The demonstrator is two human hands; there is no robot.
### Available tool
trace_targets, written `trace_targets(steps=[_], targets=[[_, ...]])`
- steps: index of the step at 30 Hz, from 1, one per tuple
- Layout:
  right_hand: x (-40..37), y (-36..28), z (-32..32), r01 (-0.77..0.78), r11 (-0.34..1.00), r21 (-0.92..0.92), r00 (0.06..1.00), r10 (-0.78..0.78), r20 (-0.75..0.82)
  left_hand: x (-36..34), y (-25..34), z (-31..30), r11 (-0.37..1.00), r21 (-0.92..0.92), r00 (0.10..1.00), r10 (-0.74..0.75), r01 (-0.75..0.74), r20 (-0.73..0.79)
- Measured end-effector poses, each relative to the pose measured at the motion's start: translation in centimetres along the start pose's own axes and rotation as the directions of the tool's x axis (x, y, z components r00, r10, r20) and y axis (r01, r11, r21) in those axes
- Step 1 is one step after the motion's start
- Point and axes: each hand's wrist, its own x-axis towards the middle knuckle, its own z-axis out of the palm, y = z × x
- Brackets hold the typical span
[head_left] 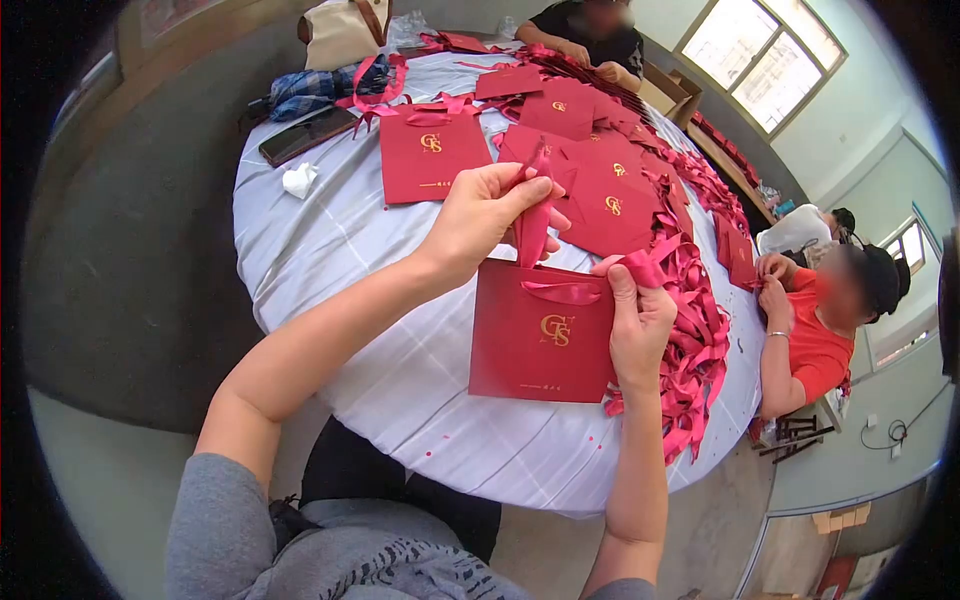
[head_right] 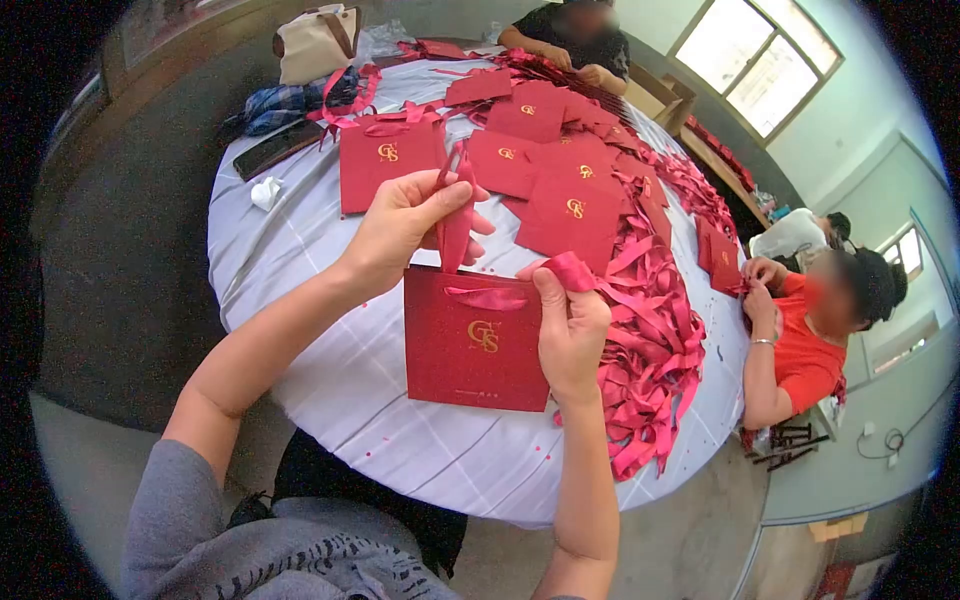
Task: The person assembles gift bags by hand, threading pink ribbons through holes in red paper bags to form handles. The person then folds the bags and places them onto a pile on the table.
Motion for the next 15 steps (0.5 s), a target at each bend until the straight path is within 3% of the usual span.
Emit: trace_targets(steps=[2, 7, 13, 15], targets=[[-0.1, 0.1, 0.0, -0.034, 0.999, 0.027, 0.999, 0.034, 0.017, 0.2, -0.4, -0.3, 0.989, 0.086, 0.991, 0.118, -0.123, 0.058], [-0.3, 0.4, 0.5, -0.069, 0.996, 0.063, 0.997, 0.066, 0.048, 0.6, -0.4, -0.4, 0.998, -0.002, 0.998, 0.057, -0.057, 0.018], [-0.5, 0.8, 0.8, -0.108, 0.990, 0.096, 0.991, 0.099, 0.088, 1.4, -1.2, -1.8, 0.946, -0.296, 0.989, -0.100, 0.129, 0.110], [-0.5, 1.0, 0.9, -0.150, 0.987, 0.058, 0.982, 0.142, 0.124, 2.3, -2.3, -3.0, 0.906, -0.402, 0.968, -0.028, 0.131, 0.251]])
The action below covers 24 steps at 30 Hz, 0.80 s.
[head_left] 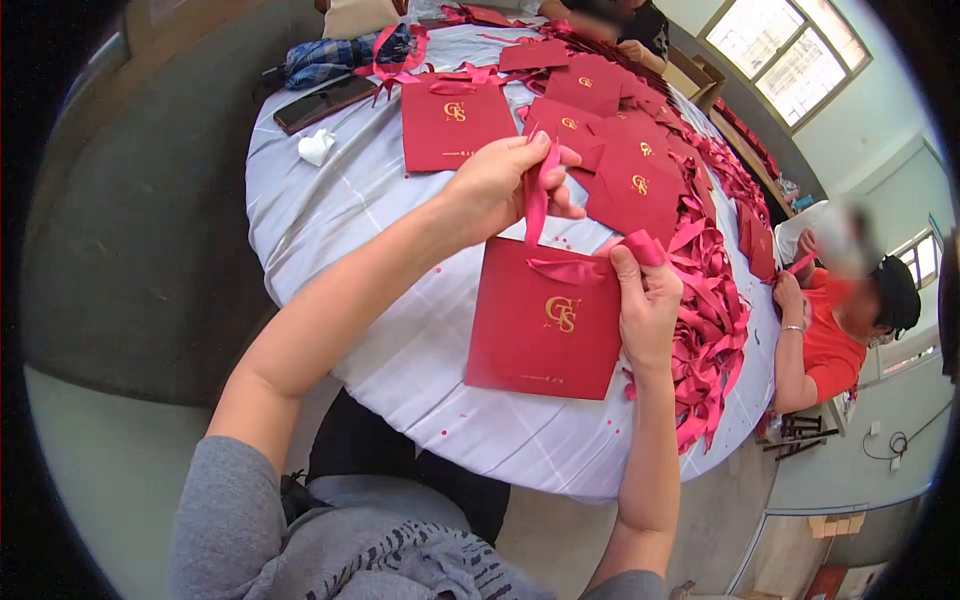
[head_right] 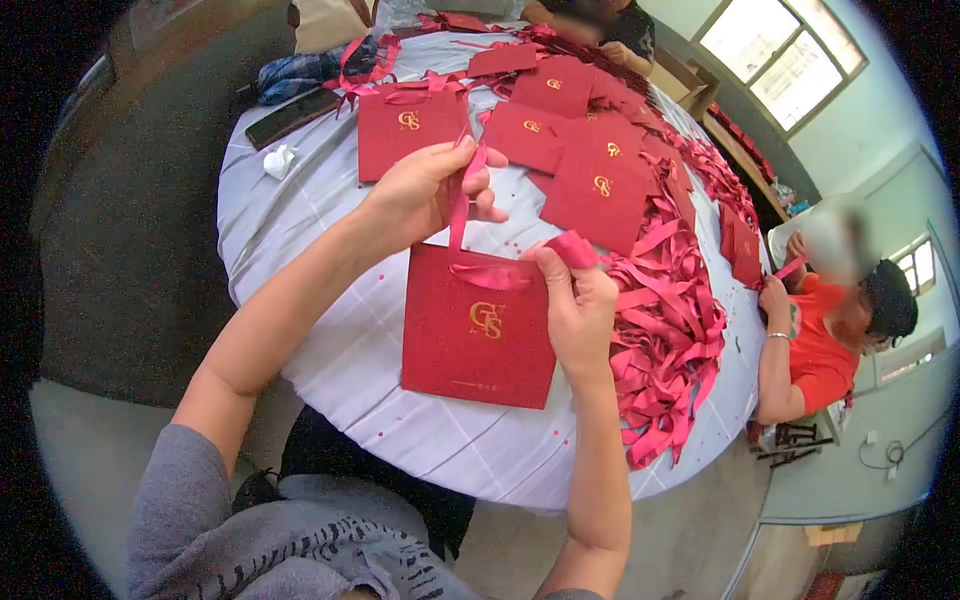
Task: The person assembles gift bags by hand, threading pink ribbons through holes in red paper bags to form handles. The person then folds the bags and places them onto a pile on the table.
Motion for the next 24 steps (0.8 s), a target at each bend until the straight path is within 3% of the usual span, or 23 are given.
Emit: trace_targets(steps=[2, 4, 5, 6, 8, 10, 11, 14, 16, 18, 19, 20, 22, 23, 24], targets=[[0.1, 0.2, 0.5, 0.013, 1.000, 0.007, 1.000, -0.013, -0.005, 0.5, -0.3, -1.4, 0.999, -0.050, 0.992, 0.001, 0.006, 0.129], [0.0, 0.7, 0.7, 0.006, 1.000, -0.029, 1.000, -0.006, -0.006, 0.3, 0.3, -0.4, 0.946, 0.312, 0.994, -0.068, 0.092, -0.085], [0.1, 1.1, 0.7, -0.018, 0.999, -0.036, 1.000, 0.017, -0.024, 0.1, 0.6, 0.1, 0.776, 0.603, 0.968, -0.038, 0.185, -0.247], [0.1, 1.0, 0.6, -0.052, 0.997, -0.051, 0.996, 0.048, -0.077, 0.1, 0.3, 0.1, 0.595, 0.790, 0.953, 0.130, 0.147, -0.274], [0.4, 1.3, 0.0, -0.139, 0.990, -0.001, 0.972, 0.137, -0.191, -0.6, -0.8, -0.1, 0.108, 0.989, 0.881, 0.453, 0.099, -0.138], [0.7, 1.1, -1.2, -0.267, 0.961, 0.077, 0.911, 0.277, -0.307, -3.0, -0.5, 3.7, -0.088, 0.995, 0.882, 0.465, -0.039, 0.076], [0.8, 1.6, -1.7, -0.217, 0.966, 0.141, 0.907, 0.253, -0.338, -3.9, -0.4, 5.3, -0.109, 0.988, 0.919, 0.368, -0.108, 0.141], [0.7, -0.5, -1.8, -0.091, 0.948, 0.306, 0.916, 0.201, -0.348, -5.4, -1.7, 8.2, -0.011, 0.957, 0.947, 0.142, -0.290, 0.289], [0.3, -2.2, -1.3, -0.045, 0.946, 0.321, 0.938, 0.150, -0.314, -5.4, -3.2, 8.9, -0.120, 0.936, 0.928, 0.140, -0.331, 0.346], [-0.1, -2.8, -1.7, -0.013, 0.929, 0.370, 0.972, 0.099, -0.214, -5.3, -3.8, 9.4, -0.075, 0.934, 0.923, 0.143, -0.349, 0.356], [-0.3, -3.2, -2.2, -0.035, 0.916, 0.399, 0.984, 0.102, -0.147, -5.1, -3.8, 9.6, 0.049, 0.914, 0.892, 0.247, -0.403, 0.380], [-0.6, -3.4, -1.8, 0.038, 0.762, 0.646, 0.992, 0.051, -0.117, -4.9, -3.8, 9.7, 0.167, 0.872, 0.855, 0.350, -0.460, 0.384], [-0.4, -4.2, -2.5, 0.088, 0.824, 0.560, 0.994, -0.107, 0.000, -5.0, -3.2, 9.7, 0.591, 0.754, 0.955, 0.245, -0.286, 0.170], [-0.2, -4.0, -3.4, 0.094, 0.903, 0.420, 0.994, -0.107, 0.007, -4.9, -2.6, 9.6, 0.777, 0.607, 0.986, 0.149, -0.167, 0.080], [0.1, -4.4, -3.0, 0.076, 0.902, 0.425, 0.996, -0.048, -0.077, -5.0, -1.8, 9.3, 0.885, 0.465, 0.998, -0.007, 0.033, -0.057]])
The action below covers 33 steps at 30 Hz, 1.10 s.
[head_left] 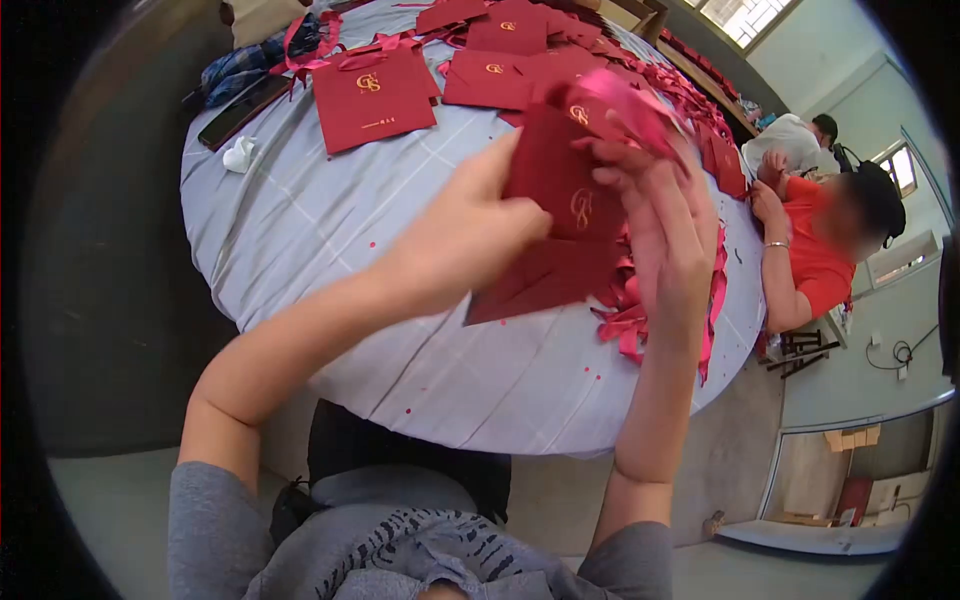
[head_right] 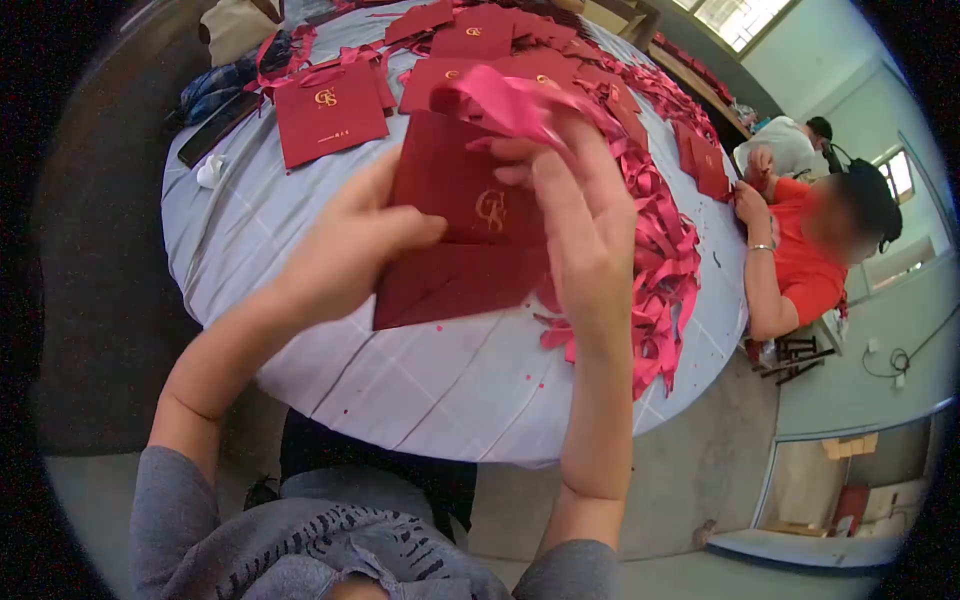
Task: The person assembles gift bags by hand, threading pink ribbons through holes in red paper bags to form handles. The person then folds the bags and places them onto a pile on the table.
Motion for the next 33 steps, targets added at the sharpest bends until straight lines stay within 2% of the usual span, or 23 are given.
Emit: trace_targets(steps=[1, 2, 3, 4, 5, 7, 9, 10, 11, 12, 14, 15, 20, 22, 25, 28, 33], targets=[[0.3, -0.1, 0.5, -0.018, 1.000, 0.005, 0.995, 0.019, -0.101, 0.0, 0.3, -0.6, 0.975, -0.152, 0.986, -0.164, 0.162, -0.003], [0.7, 0.9, -0.6, -0.056, 0.995, -0.078, 0.992, 0.047, -0.115, 0.0, 0.4, -1.1, 0.902, -0.298, 0.946, -0.323, 0.313, 0.016], [0.8, 1.8, -1.9, -0.156, 0.964, -0.216, 0.985, 0.136, -0.103, 0.1, -0.2, -1.8, 0.837, -0.376, 0.907, -0.420, 0.398, 0.025], [0.9, 2.5, -2.8, -0.249, 0.904, -0.348, 0.968, 0.227, -0.105, 0.1, -1.3, -2.5, 0.834, -0.370, 0.902, -0.430, 0.410, 0.030], [0.9, 3.2, -3.4, -0.301, 0.907, -0.296, 0.951, 0.262, -0.163, 0.2, -2.7, -3.3, 0.795, -0.421, 0.883, -0.468, 0.437, 0.033], [1.1, 3.9, -3.8, -0.181, 0.863, -0.472, 0.979, 0.110, -0.174, 0.4, -4.0, -4.7, 0.724, -0.475, 0.825, -0.565, 0.500, 0.007], [0.9, 3.5, -4.0, -0.209, 0.824, -0.527, 0.973, 0.118, -0.200, 0.7, -4.5, -6.0, 0.661, -0.518, 0.793, -0.606, 0.543, 0.059], [0.9, 3.5, -4.2, -0.167, 0.789, -0.592, 0.986, 0.149, -0.079, 0.7, -4.7, -6.3, 0.599, -0.555, 0.764, -0.636, 0.577, 0.108], [0.9, 3.6, -4.3, -0.116, 0.753, -0.648, 0.982, 0.186, 0.041, 0.7, -4.9, -6.4, 0.596, -0.557, 0.762, -0.638, 0.578, 0.108], [0.7, 3.5, -3.5, -0.216, 0.772, -0.598, 0.959, 0.282, 0.018, 0.6, -4.6, -6.0, 0.622, -0.548, 0.771, -0.634, 0.559, 0.067], [0.2, 4.9, -3.2, -0.098, 0.690, -0.717, 0.952, 0.274, 0.133, 0.4, -4.5, -5.4, 0.646, -0.541, 0.780, -0.625, 0.539, 0.031], [0.1, 5.1, -2.7, -0.141, 0.673, -0.726, 0.932, 0.337, 0.131, 0.3, -4.5, -5.2, 0.653, -0.528, 0.787, -0.615, 0.543, 0.050], [-0.3, 6.3, -1.6, -0.120, 0.677, -0.726, 0.938, 0.317, 0.141, 0.4, -5.1, -6.1, 0.711, -0.423, 0.808, -0.581, 0.561, 0.095], [-0.4, 6.3, -1.4, -0.130, 0.677, -0.725, 0.923, 0.349, 0.161, 0.5, -4.8, -6.4, 0.767, -0.263, 0.801, -0.597, 0.585, 0.043], [-0.6, 6.3, -0.9, -0.200, 0.699, -0.687, 0.907, 0.396, 0.140, 0.8, -4.4, -6.4, 0.767, -0.242, 0.791, -0.612, 0.594, 0.002], [-0.9, 6.0, -0.5, -0.171, 0.686, -0.707, 0.902, 0.398, 0.168, 1.0, -5.8, -6.8, 0.731, -0.300, 0.777, -0.626, 0.613, 0.061], [-1.0, 6.3, -0.4, -0.170, 0.681, -0.713, 0.901, 0.401, 0.168, 0.3, -6.8, -7.2, 0.746, -0.328, 0.802, -0.593, 0.580, 0.069]])
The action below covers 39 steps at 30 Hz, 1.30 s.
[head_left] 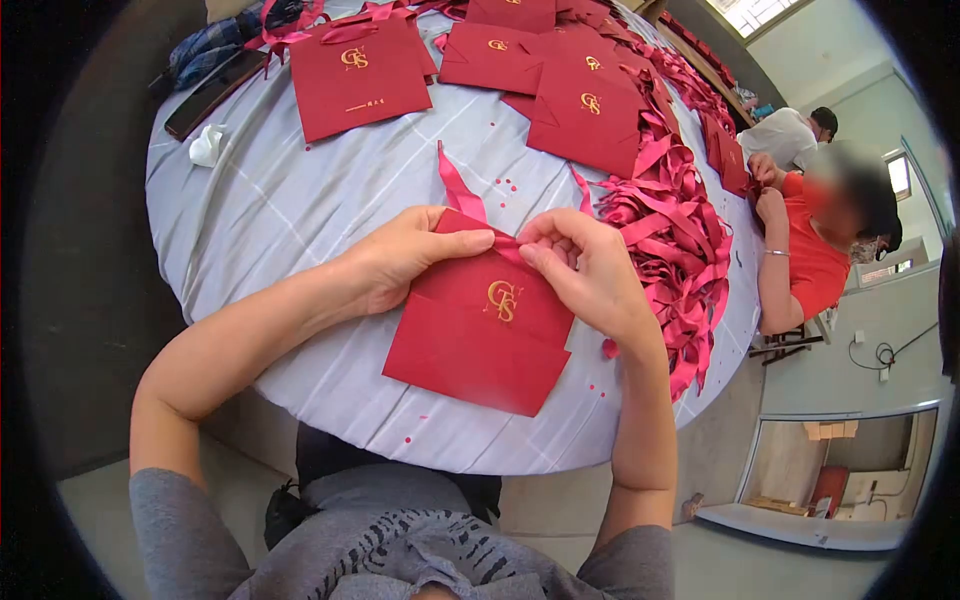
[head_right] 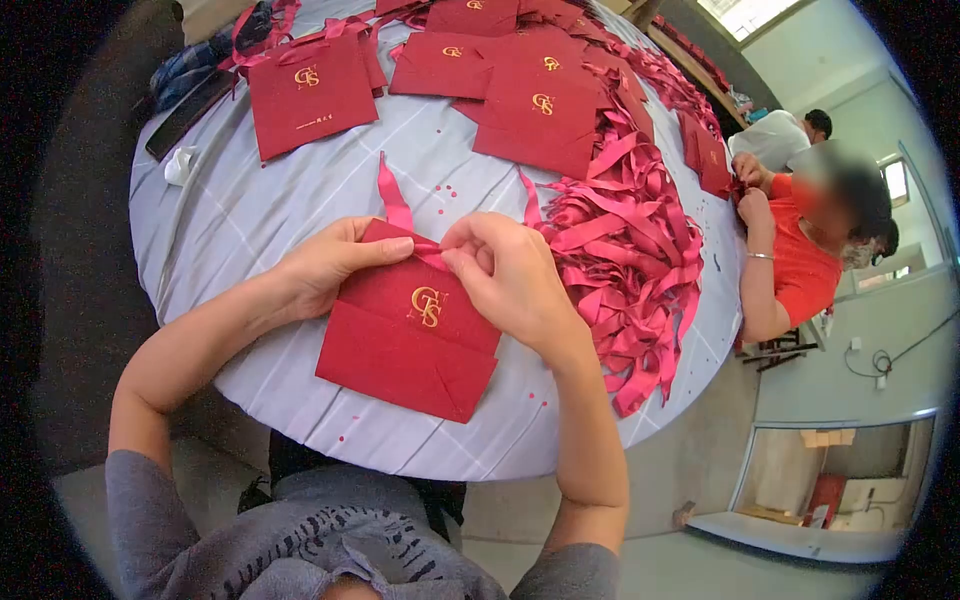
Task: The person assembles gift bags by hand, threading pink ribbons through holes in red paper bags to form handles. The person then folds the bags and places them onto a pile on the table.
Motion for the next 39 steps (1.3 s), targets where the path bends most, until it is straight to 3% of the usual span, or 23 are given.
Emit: trace_targets(steps=[9, 18, 19, 22, 23, 27, 29, 31, 34, 39], targets=[[-0.2, -0.8, -1.5, -0.074, 0.994, 0.082, 0.956, 0.047, 0.290, -0.4, -0.1, 0.5, 0.999, -0.034, 0.999, -0.037, 0.038, 0.038], [0.1, -0.1, -1.9, 0.039, 0.994, 0.100, 0.933, -0.072, 0.353, -0.6, -0.3, 0.4, 0.996, -0.078, 0.993, -0.023, 0.032, 0.117], [0.1, 0.1, -2.0, -0.003, 0.992, 0.128, 0.929, -0.044, 0.367, -0.6, -0.3, 0.4, 0.996, -0.076, 0.993, -0.030, 0.039, 0.116], [0.1, 0.0, -1.9, -0.060, 0.984, 0.170, 0.939, -0.002, 0.343, -0.6, -0.3, 0.5, 0.999, -0.032, 0.995, -0.030, 0.033, 0.092], [0.0, 0.4, -1.8, 0.086, 0.993, 0.078, 0.949, -0.106, 0.298, -0.6, -0.3, 0.5, 0.999, -0.016, 0.999, -0.028, 0.029, 0.041], [-0.2, 0.5, 0.4, 0.189, 0.969, -0.159, 0.978, -0.172, 0.115, -0.8, -0.1, 1.0, 0.992, 0.125, 0.999, 0.002, 0.005, -0.054], [-0.3, 0.3, 1.4, 0.142, 0.960, -0.241, 0.989, -0.131, 0.064, -1.2, 0.1, 1.6, 0.976, 0.217, 0.994, 0.035, -0.012, -0.105], [0.1, 0.6, 1.5, 0.042, 0.984, -0.172, 0.990, -0.018, 0.141, -0.4, -0.6, 0.4, 0.971, 0.233, 0.992, 0.082, -0.059, -0.090], [0.2, 1.2, 1.1, 0.069, 0.997, 0.039, 0.985, -0.075, 0.155, 0.3, -1.3, -0.6, 0.967, 0.234, 0.990, 0.123, -0.104, -0.065], [0.6, 1.9, 1.3, 0.115, 0.985, 0.131, 0.976, -0.136, 0.168, 0.3, -1.3, -1.5, 0.971, 0.216, 0.994, 0.109, -0.104, -0.010]])
